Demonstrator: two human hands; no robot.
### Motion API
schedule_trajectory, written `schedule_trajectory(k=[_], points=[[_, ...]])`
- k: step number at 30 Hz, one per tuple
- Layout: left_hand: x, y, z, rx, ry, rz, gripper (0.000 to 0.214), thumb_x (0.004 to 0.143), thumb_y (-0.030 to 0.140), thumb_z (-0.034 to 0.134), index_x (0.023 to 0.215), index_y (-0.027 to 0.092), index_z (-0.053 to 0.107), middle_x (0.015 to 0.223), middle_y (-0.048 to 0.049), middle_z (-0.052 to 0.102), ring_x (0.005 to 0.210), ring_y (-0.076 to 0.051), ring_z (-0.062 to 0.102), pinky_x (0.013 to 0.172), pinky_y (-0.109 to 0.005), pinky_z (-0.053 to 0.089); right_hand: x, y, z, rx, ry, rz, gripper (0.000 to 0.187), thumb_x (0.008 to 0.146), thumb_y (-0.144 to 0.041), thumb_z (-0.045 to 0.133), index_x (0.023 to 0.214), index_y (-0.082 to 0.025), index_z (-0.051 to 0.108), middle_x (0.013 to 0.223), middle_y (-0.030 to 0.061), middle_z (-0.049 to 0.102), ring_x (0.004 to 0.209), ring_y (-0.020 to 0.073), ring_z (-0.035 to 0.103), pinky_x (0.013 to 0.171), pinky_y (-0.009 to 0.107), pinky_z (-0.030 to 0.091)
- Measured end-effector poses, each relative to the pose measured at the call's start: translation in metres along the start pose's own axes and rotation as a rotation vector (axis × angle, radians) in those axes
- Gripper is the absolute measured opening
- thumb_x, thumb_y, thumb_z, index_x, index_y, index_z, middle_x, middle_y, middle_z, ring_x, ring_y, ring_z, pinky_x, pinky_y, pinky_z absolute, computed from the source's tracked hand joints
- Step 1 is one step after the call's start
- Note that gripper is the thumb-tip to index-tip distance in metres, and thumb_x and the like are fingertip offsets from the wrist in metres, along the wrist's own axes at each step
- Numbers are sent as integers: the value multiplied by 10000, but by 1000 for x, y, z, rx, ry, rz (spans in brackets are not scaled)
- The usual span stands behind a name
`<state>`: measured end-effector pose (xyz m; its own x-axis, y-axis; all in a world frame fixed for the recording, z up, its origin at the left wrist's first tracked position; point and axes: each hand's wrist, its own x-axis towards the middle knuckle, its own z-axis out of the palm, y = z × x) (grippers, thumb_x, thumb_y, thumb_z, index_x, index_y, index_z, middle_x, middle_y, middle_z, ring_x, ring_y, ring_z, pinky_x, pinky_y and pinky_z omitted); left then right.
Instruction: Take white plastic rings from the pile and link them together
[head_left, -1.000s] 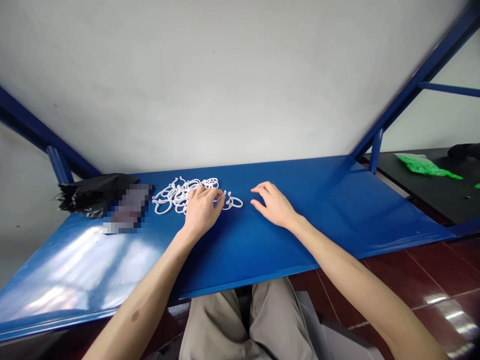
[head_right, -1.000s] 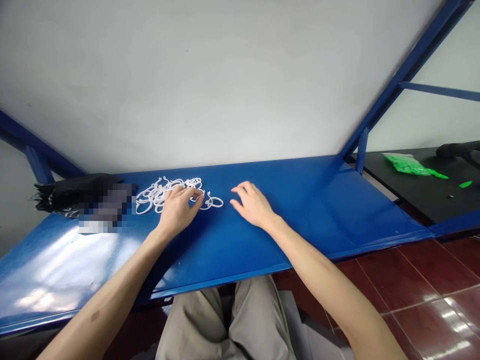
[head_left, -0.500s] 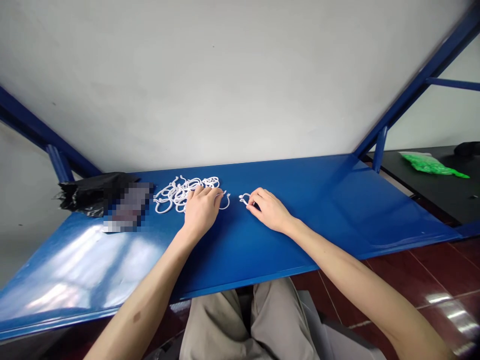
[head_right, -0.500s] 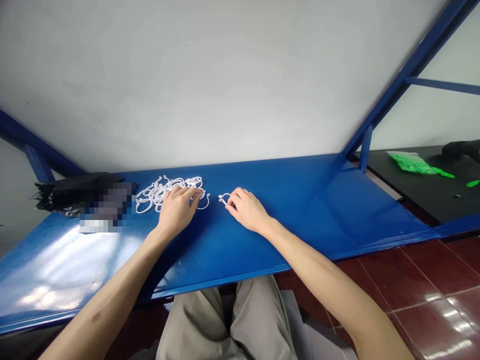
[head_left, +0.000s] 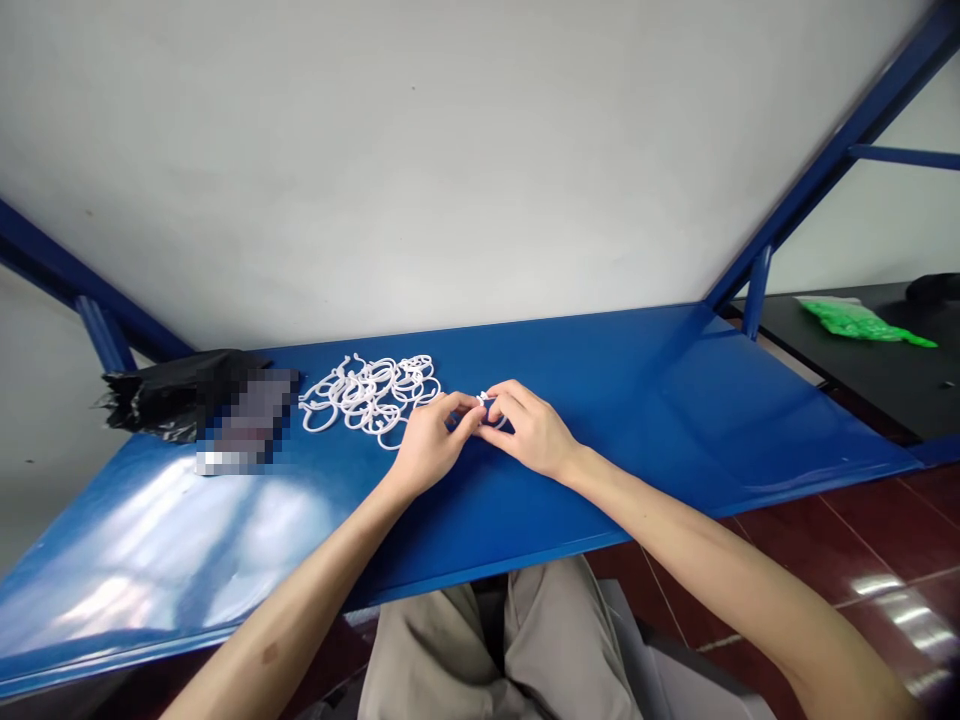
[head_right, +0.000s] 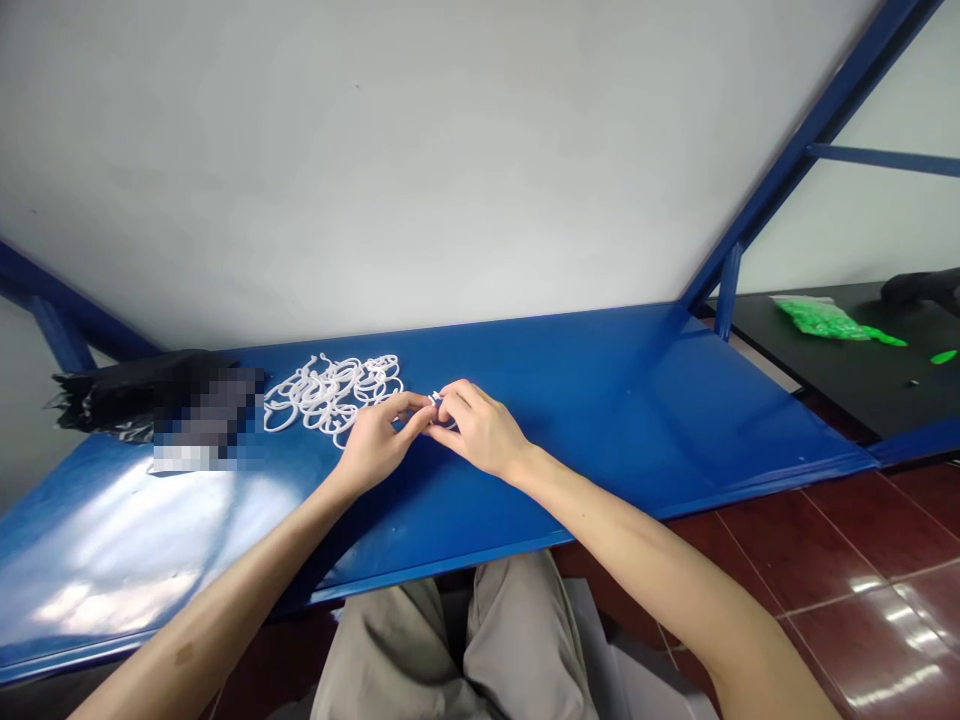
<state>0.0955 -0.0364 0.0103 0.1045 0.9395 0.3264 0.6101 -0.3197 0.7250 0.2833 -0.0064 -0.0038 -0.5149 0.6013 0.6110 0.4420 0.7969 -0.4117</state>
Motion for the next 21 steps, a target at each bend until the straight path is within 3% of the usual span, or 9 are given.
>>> schedule_trajectory(k=[3,6,10,21], points=[[0,0,-2,-168,-8,-100,285,918,469,589,934,212,712,919,-30,766,804,-181,696,766,-298,529,-2,-3,1,83,17,0,182,979,-389,607,1038,-223,565,1082,93,679,913,193,698,798,333,589],[1,-1,-4,-338,26,-136,345,893,517,627,978,192,705,940,-58,771,856,-201,720,800,-314,547,-2,-3,-1,175,92,123,278,975,-376,603,1185,-222,509,1053,77,705,854,184,716,744,318,599],[1,-3,-4,-444,62,-162,369,879,517,661,1050,192,697,883,-60,773,858,-207,731,785,-316,564,1,-1,-6,242,100,222,213,973,-360,589,1138,-234,542,970,42,729,866,182,731,775,318,602],[1,-1,1,-554,20,-175,374,844,510,699,1024,182,699,913,-71,768,841,-206,734,743,-322,590,2,-6,-5,284,52,238,115,1000,-332,558,1028,-235,614,942,23,758,803,166,731,700,275,574]])
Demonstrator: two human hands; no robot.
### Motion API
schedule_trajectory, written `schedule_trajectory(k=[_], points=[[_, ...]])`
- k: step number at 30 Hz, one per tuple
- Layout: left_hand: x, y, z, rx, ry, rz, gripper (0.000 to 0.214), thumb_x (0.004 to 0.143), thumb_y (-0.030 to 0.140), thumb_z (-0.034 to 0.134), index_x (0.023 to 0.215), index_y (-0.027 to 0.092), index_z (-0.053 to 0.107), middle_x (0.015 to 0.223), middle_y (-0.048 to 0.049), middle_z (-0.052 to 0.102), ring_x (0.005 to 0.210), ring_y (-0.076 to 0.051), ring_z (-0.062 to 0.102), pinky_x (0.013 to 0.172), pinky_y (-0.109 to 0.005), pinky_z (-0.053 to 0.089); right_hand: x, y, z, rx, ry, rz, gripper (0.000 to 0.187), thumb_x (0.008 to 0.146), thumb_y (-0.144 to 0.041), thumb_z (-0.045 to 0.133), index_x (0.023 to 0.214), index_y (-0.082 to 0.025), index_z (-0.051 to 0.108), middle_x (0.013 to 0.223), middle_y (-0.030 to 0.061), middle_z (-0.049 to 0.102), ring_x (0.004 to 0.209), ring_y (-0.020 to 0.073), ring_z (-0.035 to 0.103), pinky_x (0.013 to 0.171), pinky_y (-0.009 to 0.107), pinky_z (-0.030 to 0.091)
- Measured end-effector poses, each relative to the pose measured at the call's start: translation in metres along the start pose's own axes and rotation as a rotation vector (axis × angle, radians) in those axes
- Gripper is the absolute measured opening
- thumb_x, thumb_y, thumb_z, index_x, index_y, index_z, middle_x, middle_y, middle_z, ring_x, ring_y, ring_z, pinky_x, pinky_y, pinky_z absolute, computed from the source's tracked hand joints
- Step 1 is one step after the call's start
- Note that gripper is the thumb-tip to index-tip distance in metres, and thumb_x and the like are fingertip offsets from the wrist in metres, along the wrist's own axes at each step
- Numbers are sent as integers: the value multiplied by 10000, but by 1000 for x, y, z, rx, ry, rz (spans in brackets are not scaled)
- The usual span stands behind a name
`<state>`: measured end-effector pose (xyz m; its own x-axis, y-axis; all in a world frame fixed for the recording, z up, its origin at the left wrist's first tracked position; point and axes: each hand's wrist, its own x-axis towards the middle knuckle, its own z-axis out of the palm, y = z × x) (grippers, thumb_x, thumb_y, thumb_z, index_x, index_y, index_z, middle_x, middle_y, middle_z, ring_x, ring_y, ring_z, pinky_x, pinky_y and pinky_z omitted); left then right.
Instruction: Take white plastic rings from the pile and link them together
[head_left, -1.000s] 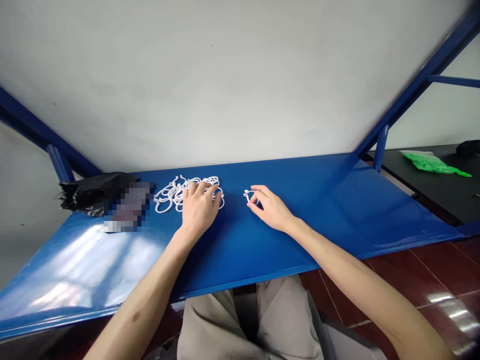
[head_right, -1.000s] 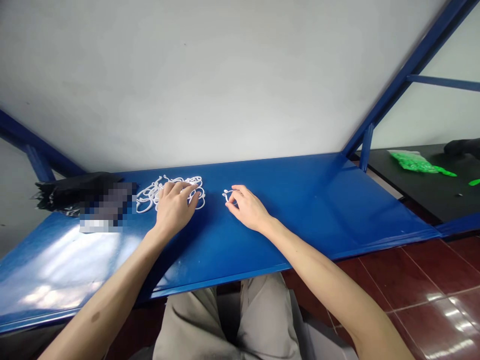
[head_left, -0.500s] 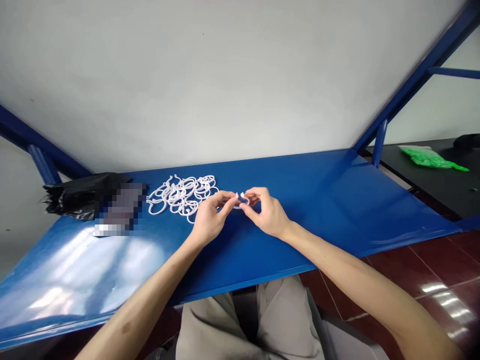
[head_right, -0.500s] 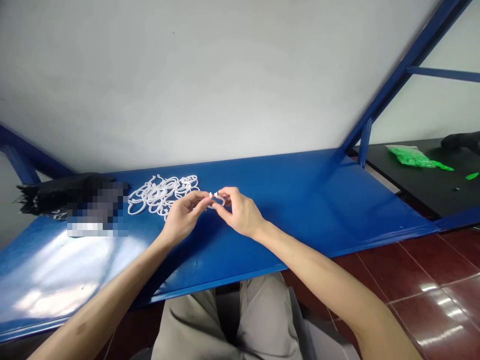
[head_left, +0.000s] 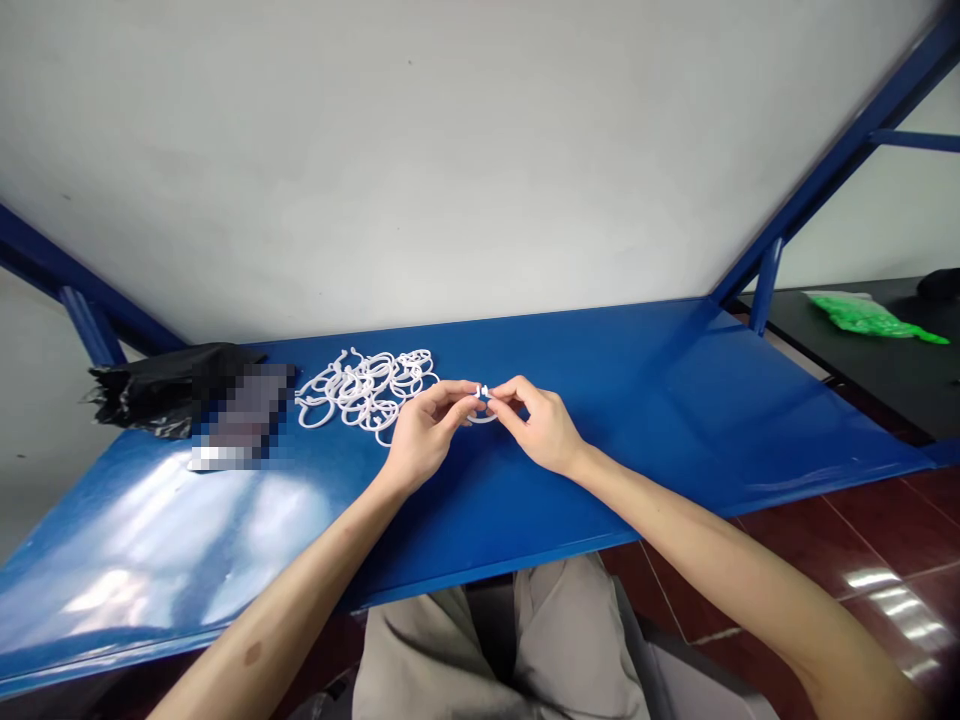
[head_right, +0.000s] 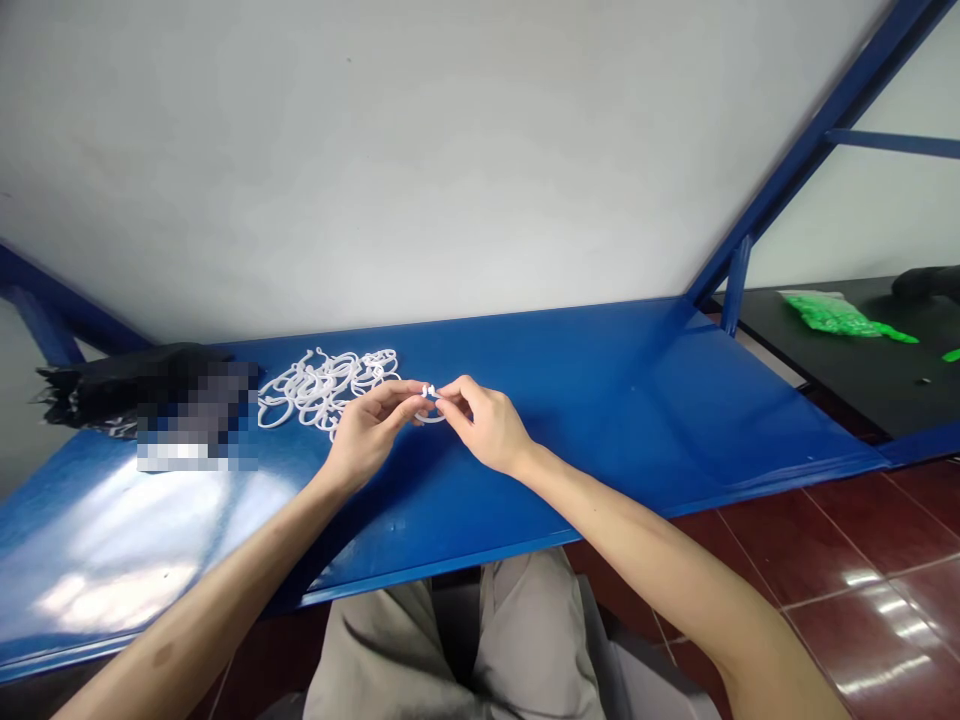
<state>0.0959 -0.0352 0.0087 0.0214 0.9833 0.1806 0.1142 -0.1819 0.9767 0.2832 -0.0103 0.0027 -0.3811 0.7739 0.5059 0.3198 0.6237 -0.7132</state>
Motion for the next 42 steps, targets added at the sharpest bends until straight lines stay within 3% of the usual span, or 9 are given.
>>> schedule_trajectory(k=[8,12,17,20,24,27,31,36,42], points=[[-5,-2,-1,-47,-79,-18,321,846,480,710,908,168,664,861,-55,742,747,-157,695,696,-284,566,-2,1,-3,-87,-5,-133,157,1015,-303,557,918,-233,659,925,32,750,846,179,704,762,303,558],[-7,-4,-1,37,-92,26,287,863,465,692,898,181,689,831,-45,737,759,-166,694,727,-290,558,-6,2,-4,-156,-50,-196,196,1028,-320,524,918,-234,661,846,34,721,779,186,661,739,322,544],[-2,8,-6,286,-85,118,296,900,470,625,982,211,741,980,-58,771,872,-202,709,803,-325,560,-1,0,-3,-207,-46,-185,202,1041,-324,494,977,-241,666,905,34,728,841,183,675,781,315,542],[4,16,-20,540,28,231,296,954,401,517,1041,234,745,1052,-49,769,940,-207,692,827,-334,544,8,9,-12,-288,-14,-115,197,1033,-338,508,999,-247,680,981,42,732,926,200,678,845,332,535],[13,10,-49,831,260,322,288,940,258,449,1019,229,725,1002,-48,749,903,-207,656,855,-361,515,19,35,-41,-475,21,111,213,1012,-323,522,997,-233,714,1022,62,690,886,207,663,781,337,532],[18,-6,-63,1039,196,332,249,919,252,483,996,226,718,994,-71,736,962,-256,614,896,-405,483,22,53,-64,-646,-1,291,237,998,-311,525,999,-224,746,990,80,678,857,222,655,743,346,523],[20,-22,-61,1218,130,261,229,920,315,533,985,210,726,987,-112,722,997,-319,581,897,-460,454,23,61,-74,-771,-22,404,290,1003,-297,487,1095,-209,747,1033,117,696,920,259,659,754,364,525],[18,-23,-54,1310,162,235,230,932,291,509,924,229,730,941,-105,715,986,-326,580,844,-456,434,24,58,-71,-820,0,439,338,997,-345,496,1183,-153,702,1064,146,727,1001,310,657,846,430,523],[17,-19,-54,1361,154,221,254,939,316,514,937,229,752,977,-111,708,1013,-324,561,849,-449,427,23,53,-65,-774,55,346,304,1003,-324,477,1125,-165,706,1025,117,741,1002,303,632,865,442,497]])
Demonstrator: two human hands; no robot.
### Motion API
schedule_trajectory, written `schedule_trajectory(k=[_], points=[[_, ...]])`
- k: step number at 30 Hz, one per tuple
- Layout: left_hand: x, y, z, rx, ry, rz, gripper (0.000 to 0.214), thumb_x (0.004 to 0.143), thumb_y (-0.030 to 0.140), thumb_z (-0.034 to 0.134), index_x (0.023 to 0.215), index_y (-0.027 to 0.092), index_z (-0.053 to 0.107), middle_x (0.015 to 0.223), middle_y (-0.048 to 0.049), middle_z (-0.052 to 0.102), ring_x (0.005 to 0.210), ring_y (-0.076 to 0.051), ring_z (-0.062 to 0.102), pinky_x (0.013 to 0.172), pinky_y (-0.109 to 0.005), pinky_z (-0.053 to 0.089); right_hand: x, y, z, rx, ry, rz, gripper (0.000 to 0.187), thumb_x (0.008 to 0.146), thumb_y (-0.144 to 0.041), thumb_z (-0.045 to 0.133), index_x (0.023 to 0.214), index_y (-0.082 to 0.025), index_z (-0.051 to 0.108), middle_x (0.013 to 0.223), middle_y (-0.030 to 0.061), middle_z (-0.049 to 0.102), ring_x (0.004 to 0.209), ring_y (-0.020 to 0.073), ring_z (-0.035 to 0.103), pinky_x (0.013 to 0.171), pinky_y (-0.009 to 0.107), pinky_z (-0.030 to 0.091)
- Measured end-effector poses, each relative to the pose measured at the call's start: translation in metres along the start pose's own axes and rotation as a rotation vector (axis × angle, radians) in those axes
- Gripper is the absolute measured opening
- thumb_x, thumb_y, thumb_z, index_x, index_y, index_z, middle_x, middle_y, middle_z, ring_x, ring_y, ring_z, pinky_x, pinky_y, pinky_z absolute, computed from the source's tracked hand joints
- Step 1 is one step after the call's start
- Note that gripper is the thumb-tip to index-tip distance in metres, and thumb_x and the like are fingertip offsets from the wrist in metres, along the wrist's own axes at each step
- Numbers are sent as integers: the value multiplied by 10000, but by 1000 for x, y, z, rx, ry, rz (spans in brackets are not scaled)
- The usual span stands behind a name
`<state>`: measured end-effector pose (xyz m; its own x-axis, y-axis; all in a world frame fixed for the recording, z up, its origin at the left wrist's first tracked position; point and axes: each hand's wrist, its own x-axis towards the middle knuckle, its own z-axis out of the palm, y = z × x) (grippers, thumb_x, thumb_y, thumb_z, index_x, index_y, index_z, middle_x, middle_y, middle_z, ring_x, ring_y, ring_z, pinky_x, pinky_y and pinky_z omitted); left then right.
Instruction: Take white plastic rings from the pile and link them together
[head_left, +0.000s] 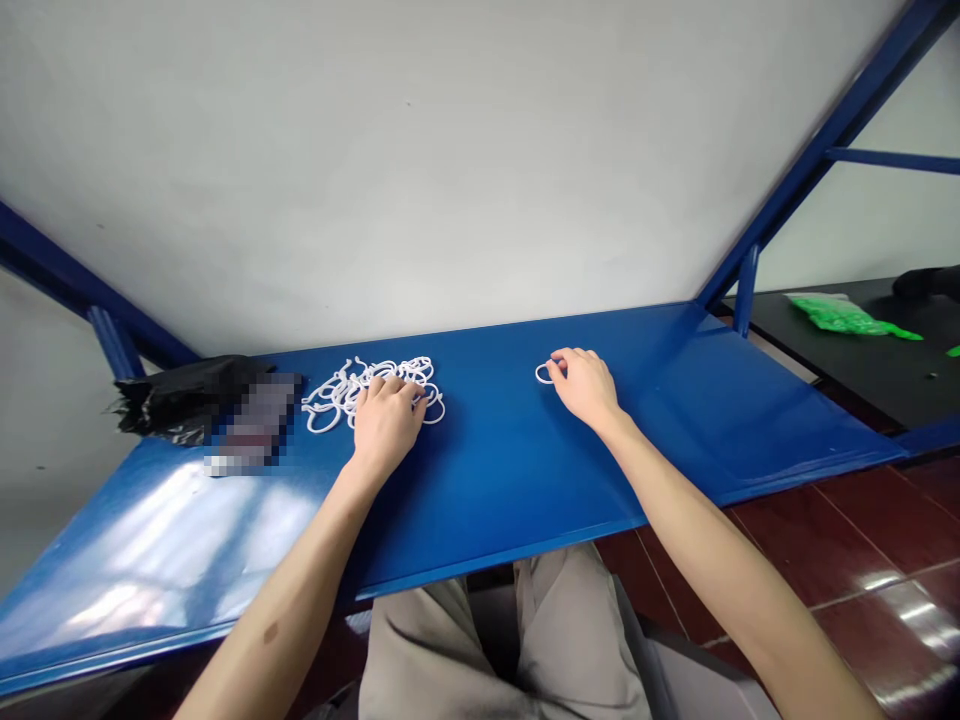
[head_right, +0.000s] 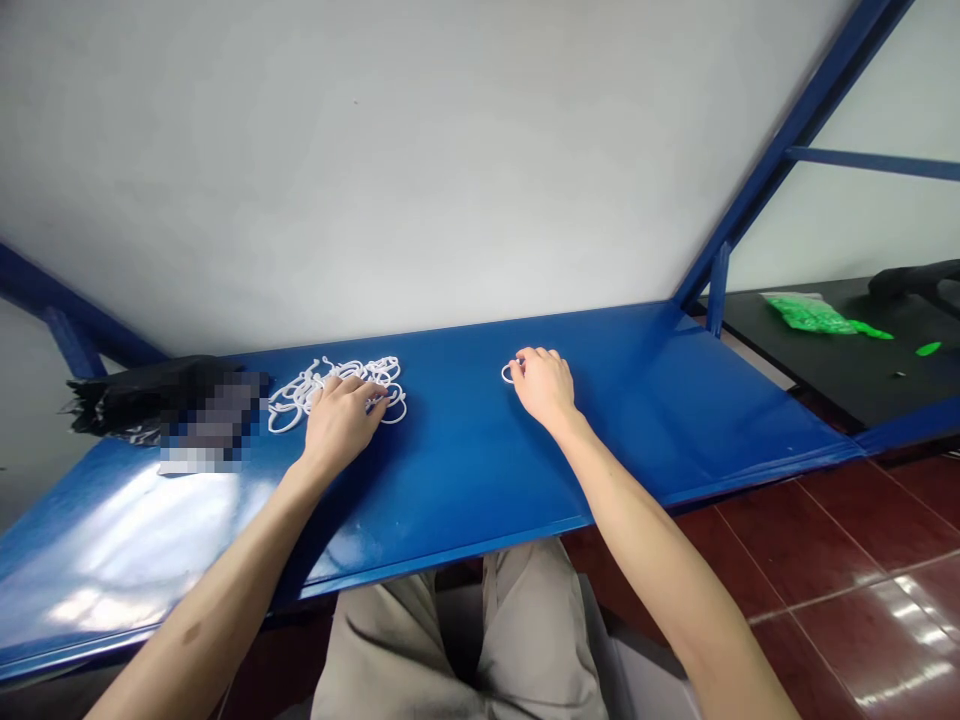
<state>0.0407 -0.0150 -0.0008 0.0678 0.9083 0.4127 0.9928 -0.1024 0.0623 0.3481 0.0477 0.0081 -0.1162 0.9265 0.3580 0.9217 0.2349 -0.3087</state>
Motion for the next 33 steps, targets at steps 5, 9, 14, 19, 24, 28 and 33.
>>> schedule_trajectory(k=[5,9,14,19,24,28,33], points=[[0,4,-2,37,52,16,241,942,301,518,884,219,737,979,-104,711,1001,-321,563,826,-431,415,-6,-12,4,125,24,-143,242,990,-315,517,1061,-196,716,986,85,742,984,280,611,872,428,487],[0,12,-8,-15,197,-17,155,927,252,524,878,203,662,898,-77,730,925,-287,610,799,-403,398,-15,-28,4,307,-15,-272,245,1014,-293,480,1011,-218,713,1007,60,747,966,245,632,888,409,499],[-8,34,-13,-220,295,59,79,908,210,544,833,212,569,713,18,701,641,-164,620,727,-333,390,-30,-51,-3,587,-138,-349,262,1023,-393,502,1021,-225,703,973,34,755,856,184,693,801,325,532],[-15,53,-11,-313,334,122,76,925,232,553,851,217,557,629,42,665,585,-140,625,690,-300,406,-41,-62,-1,664,-243,-395,252,964,-444,611,1040,-215,683,886,21,745,732,155,684,693,267,531],[-18,60,-18,-512,185,26,48,915,265,561,886,226,556,720,24,706,644,-142,656,693,-287,454,-45,-65,6,662,-138,-388,136,975,-309,571,1011,-215,662,843,9,743,711,149,694,672,256,521],[-17,63,-24,-824,-19,-70,130,941,353,547,948,229,584,840,3,744,707,-139,680,667,-262,492,-45,-65,7,657,-16,-368,211,981,-261,537,1169,-216,619,817,-5,741,696,147,699,678,259,532],[-14,63,-21,-1077,-177,-148,274,962,467,518,996,216,622,874,-26,759,746,-161,693,707,-290,532,-46,-65,9,612,16,-416,187,995,-245,543,1134,-231,666,934,17,762,752,152,716,691,263,556]])
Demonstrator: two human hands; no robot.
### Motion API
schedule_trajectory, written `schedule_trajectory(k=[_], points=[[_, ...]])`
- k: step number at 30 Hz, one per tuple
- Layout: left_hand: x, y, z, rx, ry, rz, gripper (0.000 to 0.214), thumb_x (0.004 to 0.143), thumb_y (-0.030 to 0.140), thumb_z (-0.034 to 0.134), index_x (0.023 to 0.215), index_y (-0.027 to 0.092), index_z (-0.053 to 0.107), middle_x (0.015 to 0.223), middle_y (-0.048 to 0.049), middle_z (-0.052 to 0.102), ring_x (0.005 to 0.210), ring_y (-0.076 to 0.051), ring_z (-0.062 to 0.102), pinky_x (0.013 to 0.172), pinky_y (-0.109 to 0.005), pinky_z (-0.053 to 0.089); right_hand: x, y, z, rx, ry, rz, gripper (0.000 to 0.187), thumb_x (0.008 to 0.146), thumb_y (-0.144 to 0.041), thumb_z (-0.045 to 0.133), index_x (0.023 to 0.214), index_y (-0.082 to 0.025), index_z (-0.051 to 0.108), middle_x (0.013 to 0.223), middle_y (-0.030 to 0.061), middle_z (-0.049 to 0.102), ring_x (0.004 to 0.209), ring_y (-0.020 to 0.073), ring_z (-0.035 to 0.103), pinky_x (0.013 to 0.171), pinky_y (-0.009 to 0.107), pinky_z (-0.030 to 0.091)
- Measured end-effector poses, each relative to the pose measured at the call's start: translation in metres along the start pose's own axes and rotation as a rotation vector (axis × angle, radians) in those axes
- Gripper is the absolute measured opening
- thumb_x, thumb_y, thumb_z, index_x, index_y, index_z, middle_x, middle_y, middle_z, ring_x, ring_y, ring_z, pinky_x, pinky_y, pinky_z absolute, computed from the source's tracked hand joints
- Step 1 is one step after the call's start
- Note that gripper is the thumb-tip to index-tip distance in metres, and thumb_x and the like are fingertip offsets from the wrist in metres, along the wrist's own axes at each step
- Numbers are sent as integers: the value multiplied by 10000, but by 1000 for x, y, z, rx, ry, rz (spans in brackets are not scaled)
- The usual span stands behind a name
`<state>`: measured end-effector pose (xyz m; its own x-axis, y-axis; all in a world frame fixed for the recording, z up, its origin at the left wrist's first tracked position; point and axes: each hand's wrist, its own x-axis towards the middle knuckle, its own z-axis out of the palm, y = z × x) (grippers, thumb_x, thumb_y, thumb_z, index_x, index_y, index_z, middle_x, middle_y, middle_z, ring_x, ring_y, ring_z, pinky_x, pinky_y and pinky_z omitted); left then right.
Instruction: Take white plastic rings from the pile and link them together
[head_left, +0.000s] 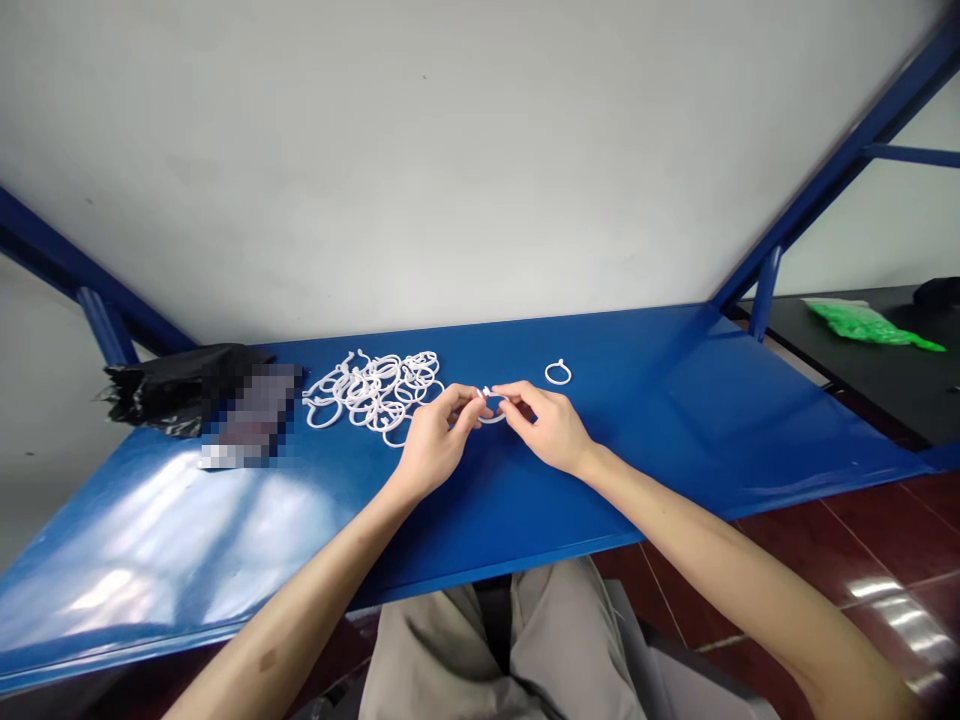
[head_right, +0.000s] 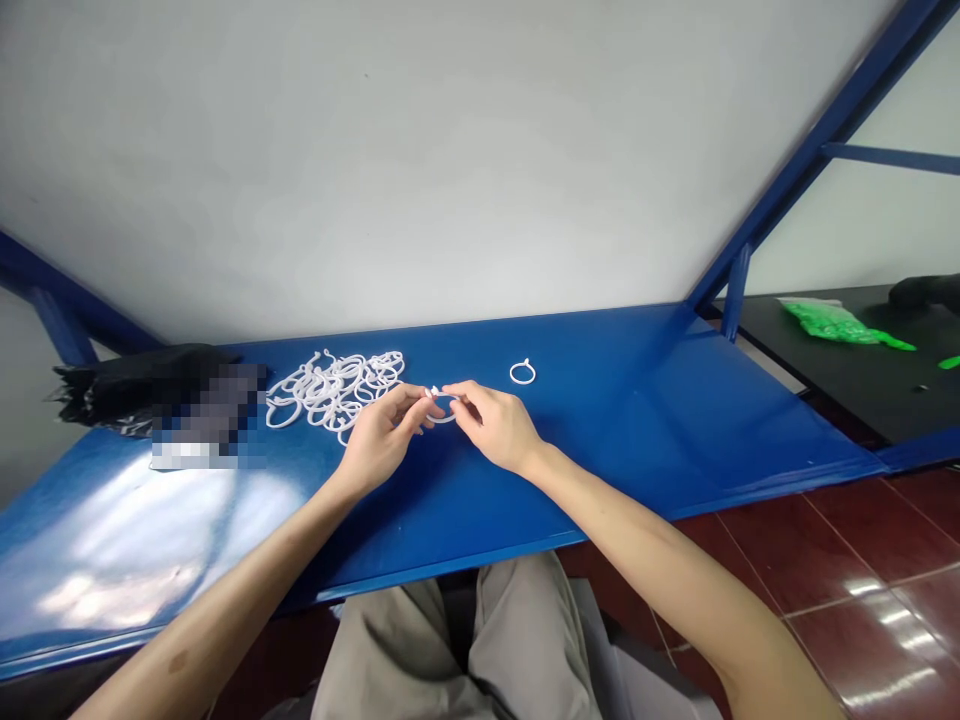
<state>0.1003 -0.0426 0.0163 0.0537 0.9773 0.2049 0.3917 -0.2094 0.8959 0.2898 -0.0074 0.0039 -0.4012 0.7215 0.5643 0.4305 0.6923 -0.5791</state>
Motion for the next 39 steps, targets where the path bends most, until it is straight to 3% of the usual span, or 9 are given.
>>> schedule_trajectory(k=[6,12,19,25,29,32,35,39], points=[[0,-7,1,24,-26,25,229,972,433,505,918,225,584,820,-1,743,693,-141,677,694,-277,528,-2,3,4,-34,-22,-131,155,1019,-225,537,1046,-221,689,1026,45,769,944,193,725,815,316,573],[-3,-7,-2,84,-40,86,179,972,363,503,874,226,561,787,11,734,636,-123,659,652,-256,506,-4,3,5,-63,-8,-196,179,1029,-233,523,1072,-209,695,942,47,760,856,190,695,760,326,562],[-4,-8,-3,139,-68,116,148,963,300,501,846,227,556,770,13,748,582,-117,648,595,-241,483,-6,2,4,-62,-57,-169,220,1041,-255,493,1093,-225,705,948,58,759,870,201,691,795,353,563],[-2,-12,-5,212,-104,187,136,972,273,496,874,227,579,811,11,757,668,-126,683,665,-246,507,-7,5,6,-119,-132,-249,254,1051,-260,454,1113,-216,697,967,76,754,865,211,687,790,365,560],[9,-18,-13,388,-90,294,193,991,351,500,975,234,653,872,-12,750,811,-168,677,768,-298,524,0,7,6,-219,-127,-123,248,1050,-285,466,1112,-236,701,1018,56,745,929,198,695,787,312,543],[19,-29,-24,636,76,403,256,992,371,498,1056,219,693,1005,-79,735,978,-244,619,900,-396,502,8,20,-7,-335,-42,46,241,1034,-333,508,1090,-248,727,1053,53,709,859,181,684,704,288,518],[26,-45,-36,860,269,387,286,981,333,485,1116,191,694,1120,-130,696,1042,-300,568,945,-466,463,14,45,-29,-414,30,239,225,1006,-320,545,1039,-240,752,1034,59,679,791,181,661,669,304,502],[29,-62,-46,997,283,311,229,930,294,535,1041,209,716,1130,-130,674,1068,-341,540,901,-485,452,18,75,-53,-447,65,413,222,967,-259,565,1089,-223,746,994,72,692,816,204,659,719,332,510]])
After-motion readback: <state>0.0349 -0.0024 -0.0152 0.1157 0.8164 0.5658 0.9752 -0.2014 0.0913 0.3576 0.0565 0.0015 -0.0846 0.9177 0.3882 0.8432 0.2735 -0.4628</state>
